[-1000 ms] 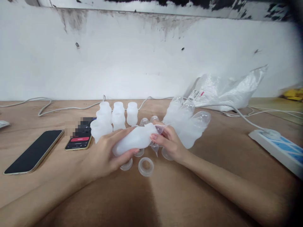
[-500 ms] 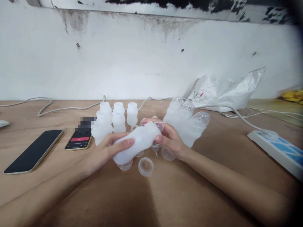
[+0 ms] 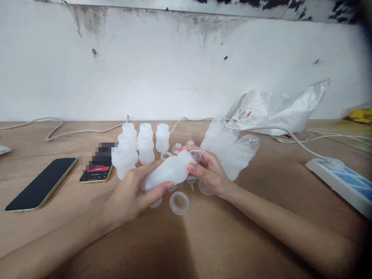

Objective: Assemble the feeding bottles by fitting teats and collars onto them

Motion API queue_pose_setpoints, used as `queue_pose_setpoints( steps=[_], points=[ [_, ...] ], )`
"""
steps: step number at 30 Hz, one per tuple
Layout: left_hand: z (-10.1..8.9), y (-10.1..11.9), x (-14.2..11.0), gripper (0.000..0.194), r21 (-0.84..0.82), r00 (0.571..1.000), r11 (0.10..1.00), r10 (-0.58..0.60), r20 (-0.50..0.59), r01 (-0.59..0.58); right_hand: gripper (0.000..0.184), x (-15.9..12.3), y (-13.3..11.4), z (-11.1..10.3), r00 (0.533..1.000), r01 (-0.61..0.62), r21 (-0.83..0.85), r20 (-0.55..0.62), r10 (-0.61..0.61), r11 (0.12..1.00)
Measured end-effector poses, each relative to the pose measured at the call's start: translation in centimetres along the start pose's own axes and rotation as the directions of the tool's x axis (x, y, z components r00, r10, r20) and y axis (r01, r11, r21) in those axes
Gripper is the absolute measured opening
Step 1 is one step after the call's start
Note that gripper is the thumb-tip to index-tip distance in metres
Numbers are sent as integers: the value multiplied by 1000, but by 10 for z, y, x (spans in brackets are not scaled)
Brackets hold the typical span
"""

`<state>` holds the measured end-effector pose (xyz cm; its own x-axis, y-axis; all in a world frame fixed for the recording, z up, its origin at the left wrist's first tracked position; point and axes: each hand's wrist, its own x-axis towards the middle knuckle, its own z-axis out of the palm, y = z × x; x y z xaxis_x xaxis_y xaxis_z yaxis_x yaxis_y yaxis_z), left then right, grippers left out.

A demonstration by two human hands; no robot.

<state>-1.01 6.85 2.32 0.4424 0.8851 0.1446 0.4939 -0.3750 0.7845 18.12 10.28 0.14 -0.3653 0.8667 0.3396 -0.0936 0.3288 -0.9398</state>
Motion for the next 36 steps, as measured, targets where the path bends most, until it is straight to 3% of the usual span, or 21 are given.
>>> queue_pose_setpoints(
  steps=[5, 7, 9, 11, 13, 16, 21, 24, 26, 28, 32, 36],
  points=[
    [-2, 0, 1, 38, -22, 999, 999, -47, -7, 47, 36, 7, -6, -1, 996, -61, 15, 61, 60, 998],
    [-5, 1, 2, 38, -73, 996, 993, -91, 3, 91, 39, 11, -14, -6, 984, -101, -67, 138, 110, 993],
    [-8, 1, 2, 37, -86, 994, 990, -112, -13, 110, 44, 11, -25, -14, 967, -105, -261, 197, 159, 960],
    [-10, -1, -1, 35, -55, 991, 992, -115, -62, 112, 45, 6, -35, -24, 960, -43, -553, 208, 188, 832],
    [-12, -6, -8, 34, -30, 986, 991, -132, -97, 130, 41, -4, -40, -34, 969, 53, -795, 188, 162, 604],
    [-12, -18, -22, 36, -70, 981, 984, -172, -87, 166, 37, -23, -38, -44, 983, 107, -924, 155, 103, 368],
    [-10, -34, -39, 33, -102, 976, 979, -187, -110, 176, 36, -43, -21, -46, 993, 39, -968, 65, 98, 248],
    [-6, -36, -45, 32, -58, 984, 992, -120, -132, 113, 32, -46, -15, -44, 990, -14, -974, 19, 141, 225],
    [0, -37, -47, 30, -50, 976, 996, -84, -203, 76, 28, -46, -15, -44, 984, -58, -967, -14, 177, 246],
    [5, -39, -49, 30, -72, 952, 995, -86, -294, 67, 26, -47, -18, -46, 981, -87, -943, -25, 194, 320],
    [12, -45, -50, 32, -154, 919, 982, -155, -362, 105, 27, -47, -24, -45, 990, -129, -779, -63, 128, 614],
    [14, -52, -50, 37, -228, 914, 964, -210, -348, 135, 20, -48, -20, -35, 984, -131, -452, -166, 62, 882]
  ],
)
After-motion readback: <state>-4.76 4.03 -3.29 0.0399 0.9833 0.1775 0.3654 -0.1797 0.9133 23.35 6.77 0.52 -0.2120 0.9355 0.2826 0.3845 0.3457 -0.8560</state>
